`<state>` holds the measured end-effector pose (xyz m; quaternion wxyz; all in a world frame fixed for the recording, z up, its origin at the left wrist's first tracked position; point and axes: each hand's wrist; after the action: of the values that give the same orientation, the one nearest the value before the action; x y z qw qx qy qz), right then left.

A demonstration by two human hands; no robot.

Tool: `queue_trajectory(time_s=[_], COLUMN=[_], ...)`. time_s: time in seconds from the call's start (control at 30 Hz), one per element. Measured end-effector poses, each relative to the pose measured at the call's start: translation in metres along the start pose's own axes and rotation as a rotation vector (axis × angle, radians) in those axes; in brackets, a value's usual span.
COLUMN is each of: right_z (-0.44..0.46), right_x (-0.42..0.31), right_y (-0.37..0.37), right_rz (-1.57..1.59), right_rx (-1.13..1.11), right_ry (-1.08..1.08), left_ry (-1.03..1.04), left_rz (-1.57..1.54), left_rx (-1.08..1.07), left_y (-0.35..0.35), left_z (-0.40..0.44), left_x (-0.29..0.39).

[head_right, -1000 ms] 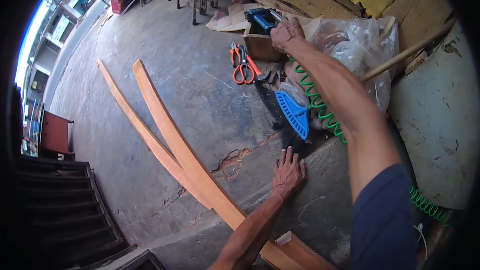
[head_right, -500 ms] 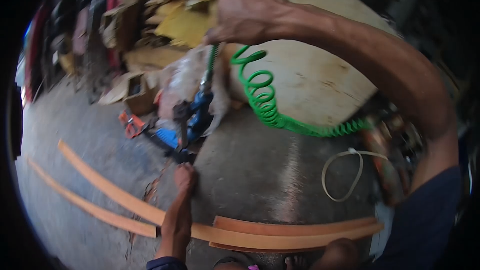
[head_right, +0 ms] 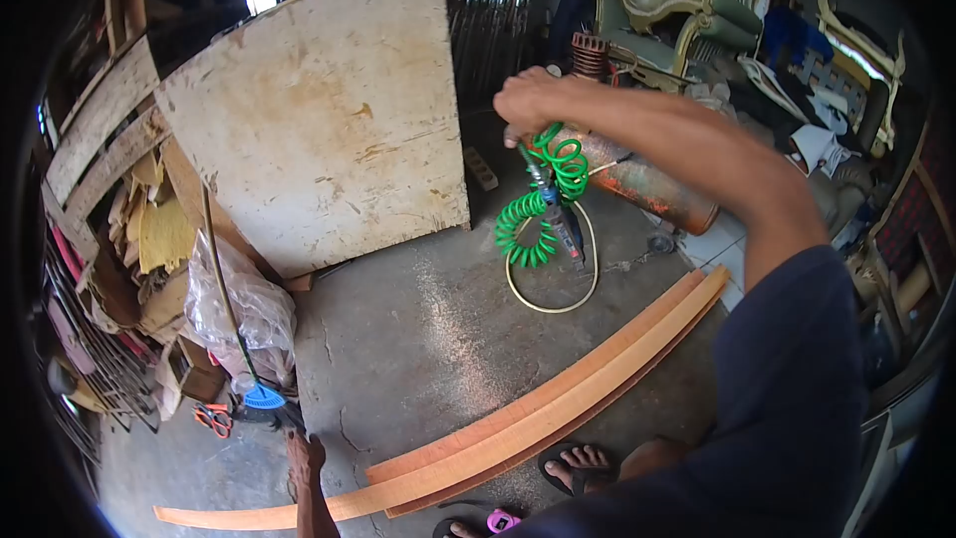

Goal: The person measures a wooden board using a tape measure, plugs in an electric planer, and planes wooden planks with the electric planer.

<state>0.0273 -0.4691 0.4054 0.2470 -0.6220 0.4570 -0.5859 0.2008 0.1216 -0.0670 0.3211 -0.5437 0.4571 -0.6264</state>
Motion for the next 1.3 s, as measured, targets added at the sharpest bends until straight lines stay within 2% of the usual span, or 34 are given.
queue_trajectory(time_s=[0.13, 0.17, 0.2, 0.27, 0.3, 0.33, 0.37, 0.43, 0.5, 0.53, 0.57, 0.63, 0.67, 0.73, 0.9, 1.03, 1.1, 1.13, 1.17, 1.23, 1.3], right_z=[-0.017, -0.026, -0.034, -0.046, -0.056, -0.069, -0.076, -0.093, -0.118, -0.13, -0.141, -0.161, -0.164, -0.174, -0.15, -0.101, -0.093, -0.091, -0.096, -0.113, -0.135], right_x=[0.046, 0.045, 0.04, 0.022, 0.009, -0.005, -0.019, -0.032, -0.035, -0.034, -0.034, -0.025, -0.022, -0.022, 0.023, 0.099, 0.108, 0.107, 0.089, 0.023, -0.055], right_y=[0.135, 0.162, 0.191, 0.259, 0.292, 0.312, 0.34, 0.373, 0.386, 0.39, 0.394, 0.407, 0.447, 0.446, 0.364, 0.363, 0.353, 0.349, 0.332, 0.311, 0.337], right_rz=[0.03, 0.056, 0.082, 0.155, 0.196, 0.308, 0.362, 0.36, 0.419, 0.481, 0.474, 0.714, 0.777, 0.757, 1.091, 0.988, 0.961, 0.94, 0.94, 1.014, 0.807], right_rx=[0.188, 0.255, 0.319, 0.503, 0.621, 0.511, 0.622, 0.666, 0.553, 0.461, 0.457, 0.047, -0.011, -0.074, -0.18, -0.032, -0.045, -0.038, -0.061, 0.219, 0.38], right_ry=[0.099, 0.129, 0.159, 0.26, 0.332, 0.392, 0.524, 0.643, 0.687, 0.725, 0.743, 0.766, 0.766, 0.695, 0.731, 0.897, 0.893, 0.875, 0.846, 0.667, 0.542], left_ry=[0.149, 0.13, 0.168, 0.168, 0.075, 0.07, 0.061, -0.031, 0.233, 0.208, 0.225, 0.003, 0.107, 0.079, 0.081, -0.006, -0.112, -0.085, -0.122, -0.102, -0.087], left_rz=[0.021, 0.048, 0.039, 0.116, 0.05, 0.048, 0.008, 0.0, 0.1, 0.13, 0.124, 0.08, -0.092, -0.012, 0.053, 0.118, 0.035, 0.015, -0.011, 0.016, 0.039], left_rx=[0.105, 0.091, 0.168, 0.096, 0.081, 0.097, 0.037, 0.002, 0.18, 0.209, 0.203, -0.001, 0.031, 0.085, 0.062, 0.015, 0.046, 0.096, 0.045, 0.101, 0.088], left_y=[-0.014, -0.023, -0.019, -0.02, -0.04, -0.043, -0.044, -0.025, -0.002, 0.036, 0.029, 0.0, 0.011, 0.013, 0.012, 0.006, 0.017, 0.015, 0.013, 0.013, 0.003], left_z=[-0.036, -0.048, -0.058, -0.067, -0.098, -0.116, -0.128, -0.143, -0.152, -0.144, -0.144, -0.154, -0.148, -0.152, -0.152, -0.155, -0.152, -0.155, -0.154, -0.158, -0.161], left_x=[-0.026, -0.027, -0.039, -0.063, -0.016, 0.007, 0.023, 0.052, 0.075, 0.054, 0.06, 0.086, 0.071, 0.073, 0.078, 0.087, 0.08, 0.087, 0.088, 0.086, 0.098])
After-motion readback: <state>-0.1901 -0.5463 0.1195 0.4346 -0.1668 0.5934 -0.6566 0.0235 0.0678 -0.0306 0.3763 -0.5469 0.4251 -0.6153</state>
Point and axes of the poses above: each hand's wrist, its own z-axis towards the middle knuckle, its own y-axis out of the palm, x = y × z, and after that the axes turned 10 degrees about -y, right-handed
